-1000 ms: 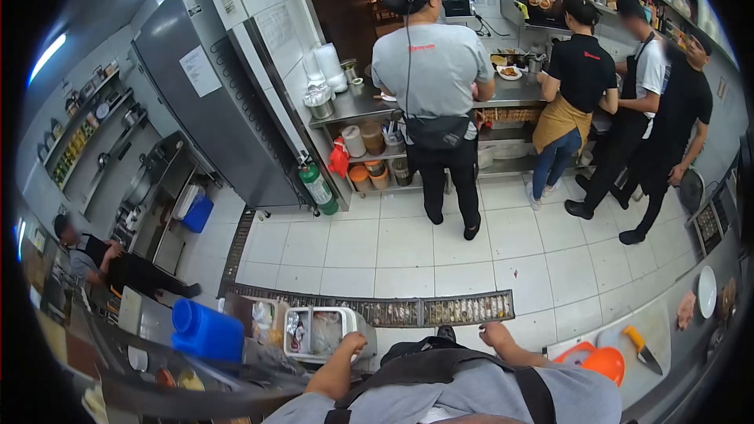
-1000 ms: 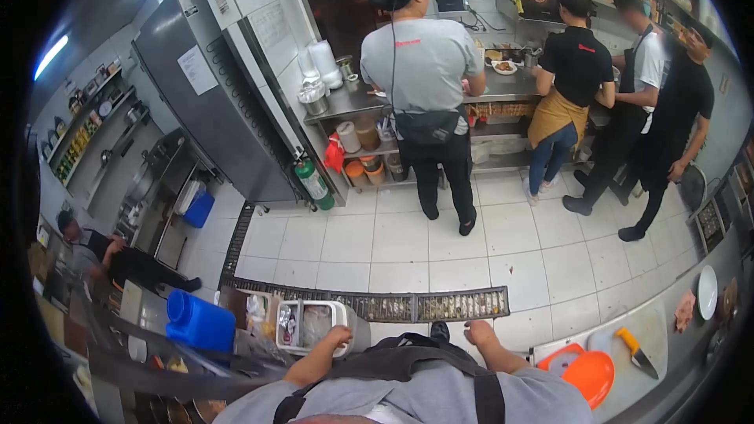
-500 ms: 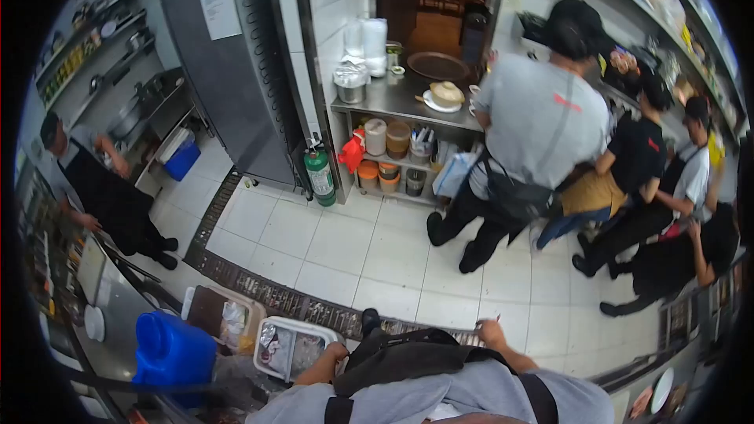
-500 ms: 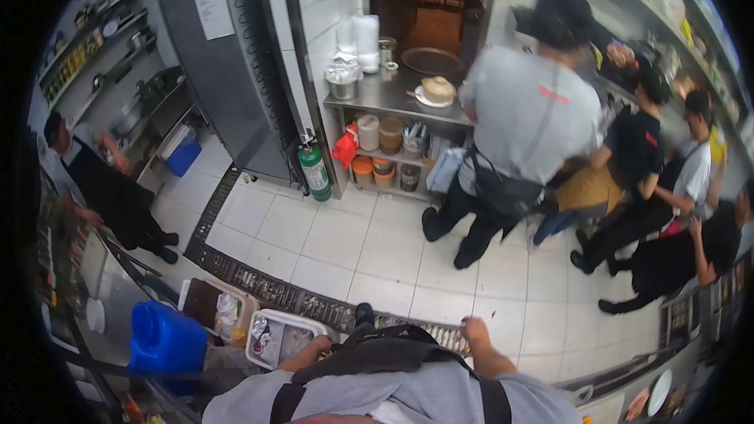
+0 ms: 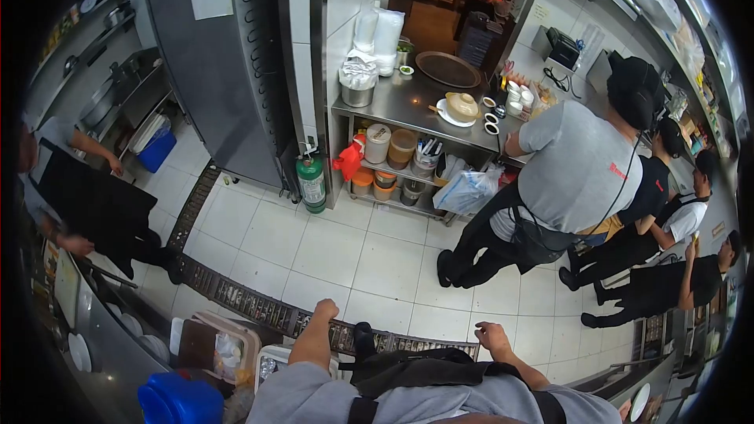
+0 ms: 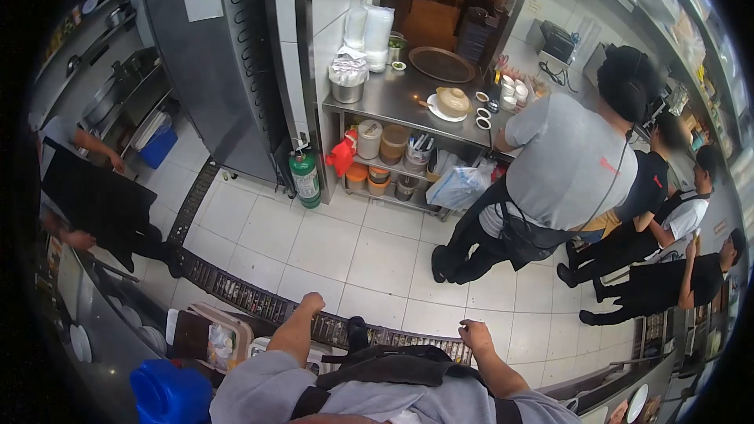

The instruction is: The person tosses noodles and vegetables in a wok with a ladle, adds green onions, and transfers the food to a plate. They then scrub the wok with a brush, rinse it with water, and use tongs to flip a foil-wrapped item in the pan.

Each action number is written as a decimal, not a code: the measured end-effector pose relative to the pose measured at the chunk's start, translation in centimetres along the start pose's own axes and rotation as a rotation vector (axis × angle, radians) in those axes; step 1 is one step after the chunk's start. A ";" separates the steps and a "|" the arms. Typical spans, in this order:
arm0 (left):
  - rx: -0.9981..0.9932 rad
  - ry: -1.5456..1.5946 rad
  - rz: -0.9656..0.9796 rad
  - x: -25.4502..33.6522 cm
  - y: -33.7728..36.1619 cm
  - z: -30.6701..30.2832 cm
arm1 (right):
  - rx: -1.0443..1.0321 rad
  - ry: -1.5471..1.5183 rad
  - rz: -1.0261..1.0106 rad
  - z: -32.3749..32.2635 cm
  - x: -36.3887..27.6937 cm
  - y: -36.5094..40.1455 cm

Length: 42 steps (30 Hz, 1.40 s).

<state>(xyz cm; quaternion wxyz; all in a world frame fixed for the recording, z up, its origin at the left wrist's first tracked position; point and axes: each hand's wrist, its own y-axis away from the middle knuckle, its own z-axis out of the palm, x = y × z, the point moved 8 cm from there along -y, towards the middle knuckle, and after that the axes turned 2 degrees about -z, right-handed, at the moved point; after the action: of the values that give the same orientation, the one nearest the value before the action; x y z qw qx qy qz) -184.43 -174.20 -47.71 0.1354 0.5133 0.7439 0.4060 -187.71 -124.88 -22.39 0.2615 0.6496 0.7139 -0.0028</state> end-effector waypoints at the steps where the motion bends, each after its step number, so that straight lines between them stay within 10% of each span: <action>1: 0.044 0.038 -0.021 -0.9 -0.8 0.1 | 0.002 -0.004 0.010 0.2 -0.1 0.3; 15: -0.309 -0.268 0.206 5.1 9.6 14.5 | 0.024 -0.093 0.288 5.8 12.5 11.4; 30: 0.077 -0.055 0.199 15.1 14.8 16.0 | -0.101 -0.011 0.201 10.1 24.5 23.9; 33: -0.165 0.111 0.139 14.7 19.5 21.4 | -0.065 -0.011 0.234 9.5 25.5 23.7; 34: -0.131 -0.361 0.592 14.5 16.5 26.7 | -0.023 -0.031 0.268 8.8 25.7 23.6; 40: -0.245 -0.059 0.361 10.9 19.0 25.5 | 0.044 -0.122 0.270 8.3 25.0 22.6; 42: -0.357 -0.503 0.500 11.7 21.0 23.1 | 0.034 -0.124 0.270 8.6 24.4 22.7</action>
<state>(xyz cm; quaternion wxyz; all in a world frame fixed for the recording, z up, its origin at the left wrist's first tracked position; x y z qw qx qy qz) -161.51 -150.24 -44.25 0.2974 0.7306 0.4573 0.4108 -163.95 -101.67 -31.41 0.2919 0.7425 0.6025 -0.0200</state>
